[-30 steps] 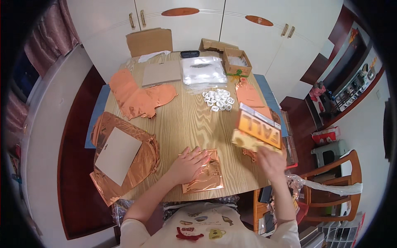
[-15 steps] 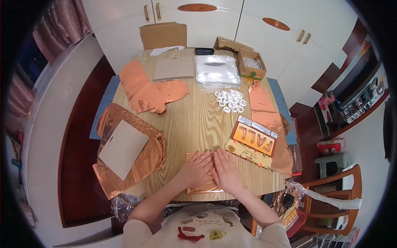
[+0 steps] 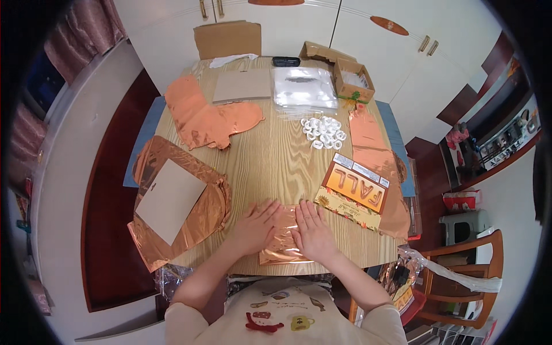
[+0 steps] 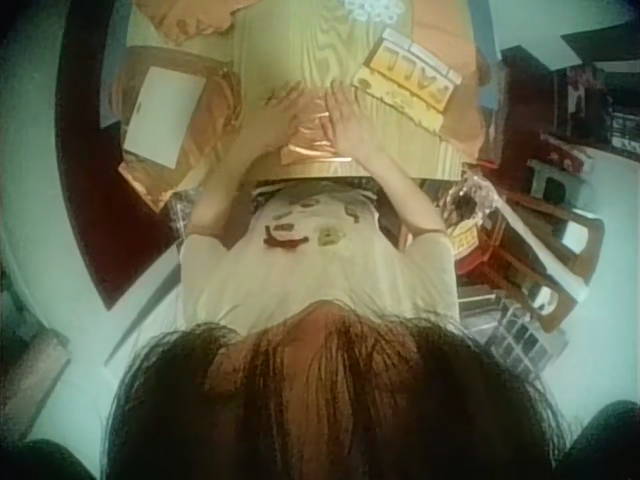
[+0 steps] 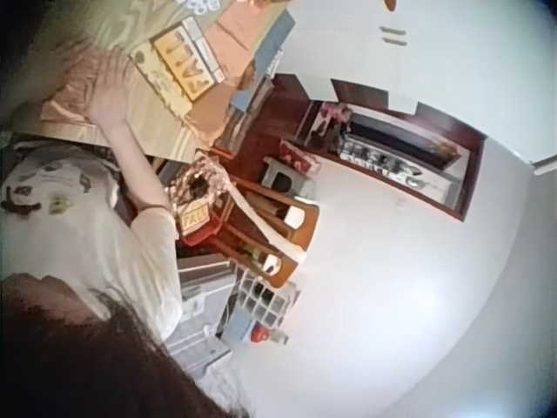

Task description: Folding deflated foil balloons and inserting them into cardboard and plastic packaging.

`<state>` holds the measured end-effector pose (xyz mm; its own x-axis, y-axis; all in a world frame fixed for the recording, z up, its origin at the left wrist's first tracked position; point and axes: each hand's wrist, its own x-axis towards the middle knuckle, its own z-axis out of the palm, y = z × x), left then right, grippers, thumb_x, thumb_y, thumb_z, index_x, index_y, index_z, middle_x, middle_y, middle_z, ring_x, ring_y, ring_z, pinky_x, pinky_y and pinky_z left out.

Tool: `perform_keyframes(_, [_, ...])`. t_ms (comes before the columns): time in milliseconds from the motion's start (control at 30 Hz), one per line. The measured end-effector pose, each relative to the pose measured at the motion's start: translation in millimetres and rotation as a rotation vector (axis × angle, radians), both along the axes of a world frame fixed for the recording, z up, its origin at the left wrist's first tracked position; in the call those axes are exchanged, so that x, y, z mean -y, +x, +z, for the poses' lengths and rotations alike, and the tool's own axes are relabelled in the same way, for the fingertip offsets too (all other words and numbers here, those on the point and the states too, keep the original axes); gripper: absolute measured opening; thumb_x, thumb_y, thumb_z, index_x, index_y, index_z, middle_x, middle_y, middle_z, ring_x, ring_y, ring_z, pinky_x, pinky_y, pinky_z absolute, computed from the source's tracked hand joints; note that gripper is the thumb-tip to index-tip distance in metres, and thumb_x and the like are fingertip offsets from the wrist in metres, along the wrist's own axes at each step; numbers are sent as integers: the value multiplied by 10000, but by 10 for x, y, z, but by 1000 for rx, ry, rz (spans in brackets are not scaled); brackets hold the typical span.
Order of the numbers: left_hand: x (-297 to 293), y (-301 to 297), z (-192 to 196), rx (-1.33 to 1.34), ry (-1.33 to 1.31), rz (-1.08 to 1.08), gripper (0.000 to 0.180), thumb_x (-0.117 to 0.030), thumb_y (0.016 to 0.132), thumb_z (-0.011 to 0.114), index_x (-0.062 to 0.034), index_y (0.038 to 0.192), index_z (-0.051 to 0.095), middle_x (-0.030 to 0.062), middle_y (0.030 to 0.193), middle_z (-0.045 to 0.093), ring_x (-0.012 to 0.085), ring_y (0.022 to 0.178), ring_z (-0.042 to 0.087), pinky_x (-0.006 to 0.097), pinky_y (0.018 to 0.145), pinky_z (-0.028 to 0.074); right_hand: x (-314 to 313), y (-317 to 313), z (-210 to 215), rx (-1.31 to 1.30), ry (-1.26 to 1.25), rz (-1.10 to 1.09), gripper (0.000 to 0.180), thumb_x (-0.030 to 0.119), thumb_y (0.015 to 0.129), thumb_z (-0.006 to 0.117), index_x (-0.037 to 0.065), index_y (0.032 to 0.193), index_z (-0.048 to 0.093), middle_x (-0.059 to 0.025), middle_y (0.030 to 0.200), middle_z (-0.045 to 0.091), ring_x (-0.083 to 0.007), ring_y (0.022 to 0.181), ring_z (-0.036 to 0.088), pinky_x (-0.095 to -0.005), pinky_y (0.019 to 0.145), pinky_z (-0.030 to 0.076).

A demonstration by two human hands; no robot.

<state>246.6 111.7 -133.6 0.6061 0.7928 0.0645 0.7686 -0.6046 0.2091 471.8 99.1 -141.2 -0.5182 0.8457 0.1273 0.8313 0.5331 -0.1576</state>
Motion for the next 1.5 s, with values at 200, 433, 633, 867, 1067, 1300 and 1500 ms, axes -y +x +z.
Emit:
perform_keyframes(200, [-10, -136, 33, -37, 31, 41, 560, -321, 976, 482, -46, 1455, 391, 121, 1532, 370, 291, 1427, 326, 533, 1151, 236, 3, 22, 11, 8, 4, 9, 645, 390, 979, 451, -56, 1440, 382, -223, 1519, 352, -339, 1444, 281, -520, 1176, 174])
perform_keyframes(433, [243, 19, 317, -137, 106, 63, 597, -366, 913, 567, -12, 1384, 473, 171, 1472, 434, 328, 1371, 398, 512, 1141, 269, 14, 54, 22, -11, 18, 2, 655, 408, 963, 478, -37, 1436, 395, -232, 1521, 336, -352, 1435, 289, -580, 1156, 171])
perform_keyframes(633, [1031, 292, 315, 148, 81, -66, 555, -319, 804, 688, 7, 1237, 567, 161, 1279, 549, 300, 1189, 526, 444, 1036, 414, 4, 40, 110, 59, 44, 59, 779, 540, 900, 531, -20, 1427, 405, -236, 1518, 332, -399, 1413, 304, -638, 1130, 165])
perform_keyframes(867, [1144, 218, 169, 140, 125, 7, 521, -278, 792, 698, -21, 1230, 583, 128, 1225, 573, 276, 1155, 542, 422, 1011, 428, -57, 56, 360, 27, 6, 231, 978, 649, 693, 692, 61, 1430, 433, -223, 1493, 371, -416, 1388, 333, -631, 1124, 205])
perform_keyframes(1067, [1136, 233, 104, 139, 167, -5, 526, -276, 799, 693, -13, 1240, 577, 152, 1296, 552, 294, 1216, 516, 447, 1061, 393, -267, 114, 376, -103, 121, 303, 588, 247, 736, 704, 86, 1288, 578, -121, 1319, 584, -303, 1200, 563, -442, 1038, 433])
perform_keyframes(1300, [1102, 257, 131, 137, 160, 1, 537, -287, 777, 710, 22, 1198, 582, 213, 1362, 492, 383, 1285, 454, 495, 1080, 377, -517, 63, 684, -218, -177, 123, 372, 140, 795, 642, 113, 1166, 667, -96, 1053, 706, -291, 907, 684, -380, 774, 559])
perform_keyframes(1500, [1107, 277, 112, 118, 148, -1, 566, -305, 743, 734, 14, 1183, 578, 233, 1398, 449, 421, 1289, 429, 527, 1071, 380, -509, 82, 643, -265, -213, 127, 318, 150, 860, 601, 129, 1170, 665, -111, 984, 706, -308, 850, 680, -402, 732, 555])
